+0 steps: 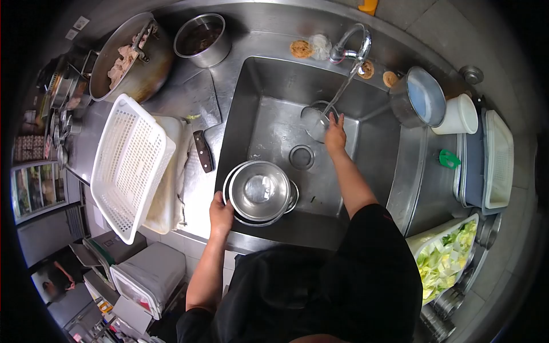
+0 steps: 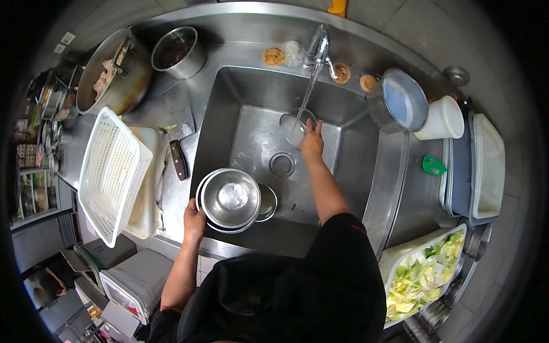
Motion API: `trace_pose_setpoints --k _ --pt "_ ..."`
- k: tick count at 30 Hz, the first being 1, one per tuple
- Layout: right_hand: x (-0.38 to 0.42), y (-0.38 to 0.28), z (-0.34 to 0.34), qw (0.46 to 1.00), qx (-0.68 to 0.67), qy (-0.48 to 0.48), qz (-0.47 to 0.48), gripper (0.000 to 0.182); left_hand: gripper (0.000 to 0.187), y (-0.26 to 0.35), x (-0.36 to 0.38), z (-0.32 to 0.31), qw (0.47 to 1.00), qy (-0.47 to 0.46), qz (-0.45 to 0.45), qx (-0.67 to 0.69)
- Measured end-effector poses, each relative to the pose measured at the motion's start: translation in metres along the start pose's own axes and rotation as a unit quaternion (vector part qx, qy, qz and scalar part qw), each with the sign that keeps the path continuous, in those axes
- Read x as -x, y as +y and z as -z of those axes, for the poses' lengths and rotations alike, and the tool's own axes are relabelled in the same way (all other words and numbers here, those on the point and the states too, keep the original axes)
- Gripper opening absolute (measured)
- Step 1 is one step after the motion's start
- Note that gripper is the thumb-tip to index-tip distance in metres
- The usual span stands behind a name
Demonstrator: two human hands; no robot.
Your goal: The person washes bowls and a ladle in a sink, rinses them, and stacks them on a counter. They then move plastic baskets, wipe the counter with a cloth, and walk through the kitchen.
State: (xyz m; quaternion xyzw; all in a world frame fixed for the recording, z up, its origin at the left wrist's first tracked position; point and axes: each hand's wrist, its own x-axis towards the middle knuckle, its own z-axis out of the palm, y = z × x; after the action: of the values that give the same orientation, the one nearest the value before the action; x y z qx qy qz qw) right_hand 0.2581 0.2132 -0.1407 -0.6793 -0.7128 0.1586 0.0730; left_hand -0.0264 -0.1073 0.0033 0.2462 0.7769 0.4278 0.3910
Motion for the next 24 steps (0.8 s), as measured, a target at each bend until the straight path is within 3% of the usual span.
trace_pose_setpoints --k 2,4,5,6,7,8,10,11,13,14,15,16,17,19,21,24 --pt "0.002 0.005 0.007 1.000 -0.027 0.011 -0.006 0.058 0.002 0.003 0.001 -0.001 1.000 -0.002 0.009 0.013" --pt "0.004 0.010 0.007 0.986 -0.108 -0.077 -0.103 0.043 0.002 0.003 0.001 -0.001 1.000 -0.007 0.007 0.007" --pt "0.009 0.014 0.000 0.986 -0.108 -0.074 -0.104 0.043 0.003 0.004 0.001 -0.002 1.000 -0.011 0.004 -0.001" --pt "0.015 0.017 -0.010 0.920 -0.306 -0.138 -0.201 0.038 0.003 0.006 0.001 -0.003 1.000 -0.012 0.001 -0.001" --pt "0.017 0.020 -0.019 0.802 -0.488 -0.196 -0.284 0.035 0.003 0.009 0.002 -0.005 1.000 -0.013 -0.001 -0.003" --pt "0.016 0.021 -0.021 0.801 -0.491 -0.195 -0.282 0.035 0.003 0.012 0.003 -0.005 1.000 -0.014 -0.003 -0.006" --pt "0.016 0.020 -0.027 0.768 -0.452 -0.324 -0.318 0.032 0.004 0.017 0.006 -0.005 1.000 -0.013 -0.009 -0.016" --pt "0.011 0.014 -0.026 0.766 -0.455 -0.326 -0.316 0.032 0.004 0.021 0.008 -0.003 1.000 -0.012 -0.010 -0.025" --pt "-0.003 -0.001 -0.006 0.887 -0.282 -0.307 -0.197 0.031 0.004 0.024 0.011 -0.001 1.000 -0.008 -0.010 -0.026" --pt "0.003 -0.031 0.042 0.938 -0.156 -0.279 -0.134 0.028 0.004 0.016 0.009 0.000 1.000 0.000 -0.017 -0.016" --pt "0.006 -0.036 0.042 0.939 -0.157 -0.275 -0.135 0.028 0.004 0.012 0.008 0.000 1.000 0.007 -0.025 -0.005" --pt "0.006 -0.038 0.043 0.984 -0.092 -0.154 -0.017 0.027 0.005 0.014 0.009 0.001 1.000 0.003 -0.021 0.004" --pt "0.008 -0.039 0.047 0.994 -0.021 -0.027 0.102 0.028 0.005 0.012 0.008 0.001 1.000 0.000 -0.024 0.007" --pt "0.012 -0.038 0.059 0.991 -0.066 -0.033 0.116 0.029 0.005 0.007 0.005 0.002 1.000 0.004 -0.021 -0.015" --pt "0.027 -0.033 0.074 0.950 -0.144 0.144 0.239 0.033 0.005 0.006 0.005 0.002 0.999 0.001 -0.029 -0.023" --pt "0.043 -0.025 0.093 0.931 -0.156 0.204 0.258 0.038 0.005 0.012 0.006 0.001 0.999 -0.001 -0.043 -0.010"
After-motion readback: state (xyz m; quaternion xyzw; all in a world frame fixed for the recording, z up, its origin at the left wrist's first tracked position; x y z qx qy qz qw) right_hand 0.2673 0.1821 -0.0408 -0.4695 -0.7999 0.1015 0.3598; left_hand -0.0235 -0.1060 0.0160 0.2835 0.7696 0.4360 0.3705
